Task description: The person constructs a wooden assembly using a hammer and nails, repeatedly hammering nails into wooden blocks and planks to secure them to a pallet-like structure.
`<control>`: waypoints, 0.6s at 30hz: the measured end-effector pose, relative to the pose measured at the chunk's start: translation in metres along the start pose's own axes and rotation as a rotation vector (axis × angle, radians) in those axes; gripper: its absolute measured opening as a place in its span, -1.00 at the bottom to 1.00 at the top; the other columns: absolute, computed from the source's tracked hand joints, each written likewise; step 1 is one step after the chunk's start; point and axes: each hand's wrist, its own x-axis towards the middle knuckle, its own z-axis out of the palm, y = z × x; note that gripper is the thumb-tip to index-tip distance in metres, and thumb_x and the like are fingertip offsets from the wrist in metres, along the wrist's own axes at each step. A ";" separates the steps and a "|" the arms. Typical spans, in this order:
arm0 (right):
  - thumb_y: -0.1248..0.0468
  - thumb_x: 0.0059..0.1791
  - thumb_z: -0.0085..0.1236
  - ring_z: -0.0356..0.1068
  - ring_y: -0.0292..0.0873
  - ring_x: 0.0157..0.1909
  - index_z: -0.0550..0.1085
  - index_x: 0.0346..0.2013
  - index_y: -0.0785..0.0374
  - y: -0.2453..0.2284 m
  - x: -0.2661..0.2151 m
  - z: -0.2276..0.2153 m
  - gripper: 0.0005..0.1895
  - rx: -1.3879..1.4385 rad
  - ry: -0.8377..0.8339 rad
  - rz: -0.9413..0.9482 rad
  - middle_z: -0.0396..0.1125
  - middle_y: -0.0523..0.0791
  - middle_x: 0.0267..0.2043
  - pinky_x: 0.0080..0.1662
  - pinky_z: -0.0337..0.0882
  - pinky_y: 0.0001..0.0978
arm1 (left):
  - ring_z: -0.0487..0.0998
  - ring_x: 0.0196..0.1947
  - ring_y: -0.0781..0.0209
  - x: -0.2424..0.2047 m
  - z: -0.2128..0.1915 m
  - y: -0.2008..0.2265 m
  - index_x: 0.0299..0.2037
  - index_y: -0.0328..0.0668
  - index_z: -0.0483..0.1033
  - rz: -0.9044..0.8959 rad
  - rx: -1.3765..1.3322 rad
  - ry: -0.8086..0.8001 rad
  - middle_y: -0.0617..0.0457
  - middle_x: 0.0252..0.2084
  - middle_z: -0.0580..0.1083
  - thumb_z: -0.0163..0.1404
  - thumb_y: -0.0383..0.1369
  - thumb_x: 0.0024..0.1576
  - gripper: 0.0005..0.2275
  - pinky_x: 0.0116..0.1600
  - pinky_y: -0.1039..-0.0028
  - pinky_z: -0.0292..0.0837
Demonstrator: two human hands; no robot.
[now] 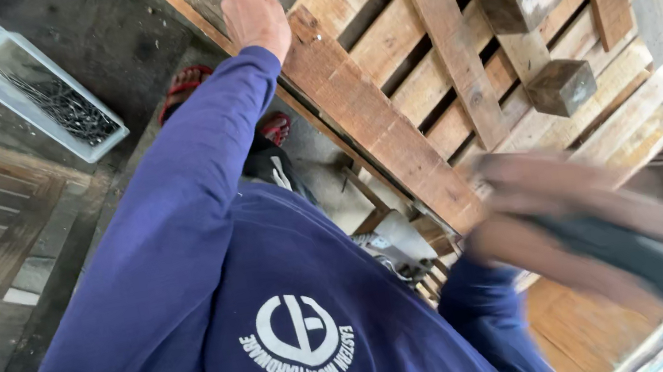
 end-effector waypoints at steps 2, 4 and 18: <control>-0.10 0.15 -0.13 0.33 -0.32 -0.50 0.40 -0.09 0.23 0.042 -0.077 0.054 -0.56 -0.274 -0.245 0.491 0.34 -0.19 -0.47 -0.43 0.39 -0.44 | 0.54 -0.28 -0.39 0.008 -0.002 0.006 -0.12 -0.16 0.40 0.009 -0.006 0.064 -0.33 -0.36 0.53 -0.07 -0.25 0.35 -0.84 -0.18 -0.04 0.40; 0.14 0.13 0.00 0.19 -0.30 -0.65 0.34 -0.23 0.22 0.049 -0.112 0.085 -0.79 -0.174 -0.329 1.386 0.20 -0.21 -0.61 -0.56 0.25 -0.43 | 0.56 -0.25 -0.39 0.009 -0.007 0.007 -0.11 -0.13 0.38 0.019 -0.007 0.023 -0.30 -0.33 0.56 -0.11 -0.22 0.37 -0.83 -0.16 -0.05 0.41; 0.14 0.12 0.09 0.20 -0.32 -0.61 0.31 -0.16 0.30 0.055 -0.121 0.094 -0.72 -0.217 -0.374 1.227 0.21 -0.17 -0.54 -0.55 0.25 -0.44 | 0.59 -0.18 -0.35 0.013 -0.008 0.017 -0.07 -0.09 0.41 -0.009 0.011 -0.053 -0.27 -0.23 0.59 -0.14 -0.19 0.35 -0.81 -0.11 -0.03 0.47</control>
